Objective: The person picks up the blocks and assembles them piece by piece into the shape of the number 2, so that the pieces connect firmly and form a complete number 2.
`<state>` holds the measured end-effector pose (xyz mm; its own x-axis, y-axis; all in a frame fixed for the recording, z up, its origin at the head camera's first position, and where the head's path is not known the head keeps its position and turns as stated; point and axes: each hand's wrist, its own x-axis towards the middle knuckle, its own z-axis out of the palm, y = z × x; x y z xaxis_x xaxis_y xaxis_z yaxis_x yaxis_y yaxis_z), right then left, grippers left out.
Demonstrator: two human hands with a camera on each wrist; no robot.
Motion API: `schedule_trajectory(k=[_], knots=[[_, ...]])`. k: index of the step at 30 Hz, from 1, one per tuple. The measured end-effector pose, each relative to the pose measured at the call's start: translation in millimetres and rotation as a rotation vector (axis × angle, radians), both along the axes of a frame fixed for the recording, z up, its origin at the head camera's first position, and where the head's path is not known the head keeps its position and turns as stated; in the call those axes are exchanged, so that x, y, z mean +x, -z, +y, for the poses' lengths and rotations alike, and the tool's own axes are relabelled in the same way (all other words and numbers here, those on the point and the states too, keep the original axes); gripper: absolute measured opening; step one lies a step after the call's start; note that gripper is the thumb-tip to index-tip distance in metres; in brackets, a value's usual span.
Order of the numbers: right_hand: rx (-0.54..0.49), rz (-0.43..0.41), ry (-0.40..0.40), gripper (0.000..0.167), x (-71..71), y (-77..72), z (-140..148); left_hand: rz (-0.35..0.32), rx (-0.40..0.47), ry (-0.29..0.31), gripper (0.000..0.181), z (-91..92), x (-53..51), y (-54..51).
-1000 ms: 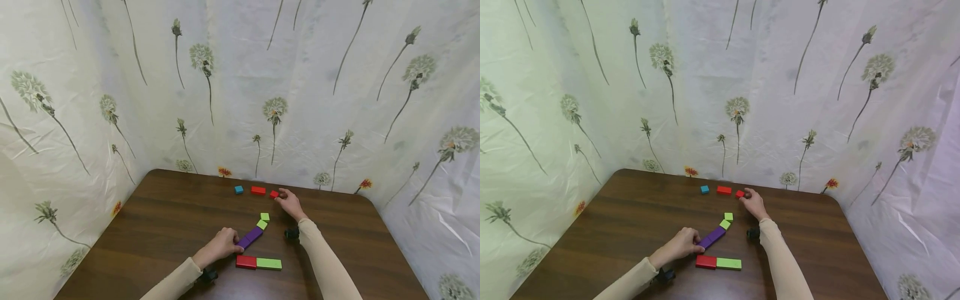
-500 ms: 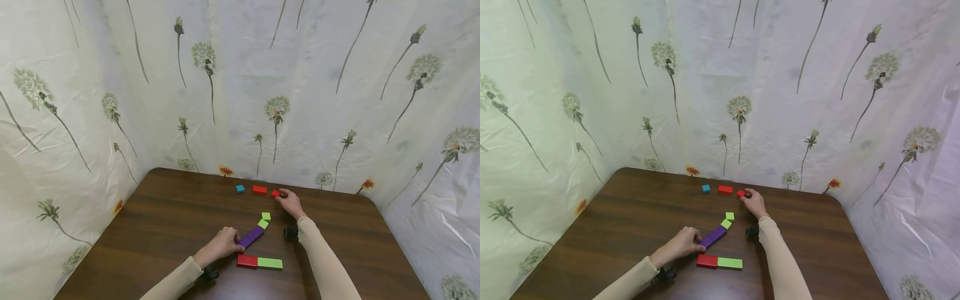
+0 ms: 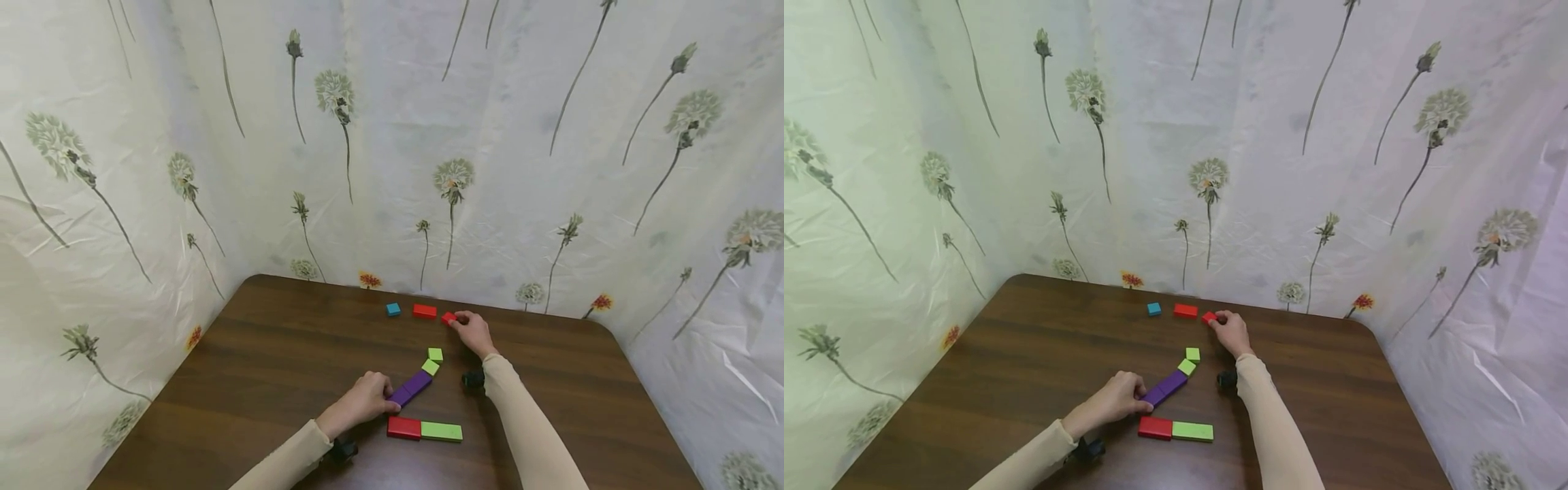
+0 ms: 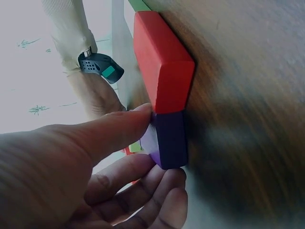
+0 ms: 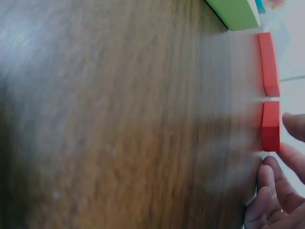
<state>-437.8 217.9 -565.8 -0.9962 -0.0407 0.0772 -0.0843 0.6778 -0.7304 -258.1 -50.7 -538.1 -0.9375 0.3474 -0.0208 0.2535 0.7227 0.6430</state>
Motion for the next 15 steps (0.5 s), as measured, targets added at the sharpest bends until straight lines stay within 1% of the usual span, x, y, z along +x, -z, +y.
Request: schedule_trajectory(k=[8,13,15], knots=[[0.003,-0.006,0.024,0.037,0.1,0.6,-0.4,0.02,-0.003,0.007,0.021,-0.1,0.1,2.1],[-0.004,-0.005,0.012,0.035,1.4,-1.7,0.5,0.024,0.004,0.007,0.021,-0.8,-0.2,2.1],[-0.002,-0.005,0.003,0.034,2.9,-3.8,0.8,0.012,0.011,0.006,0.021,-0.7,-0.5,1.9]])
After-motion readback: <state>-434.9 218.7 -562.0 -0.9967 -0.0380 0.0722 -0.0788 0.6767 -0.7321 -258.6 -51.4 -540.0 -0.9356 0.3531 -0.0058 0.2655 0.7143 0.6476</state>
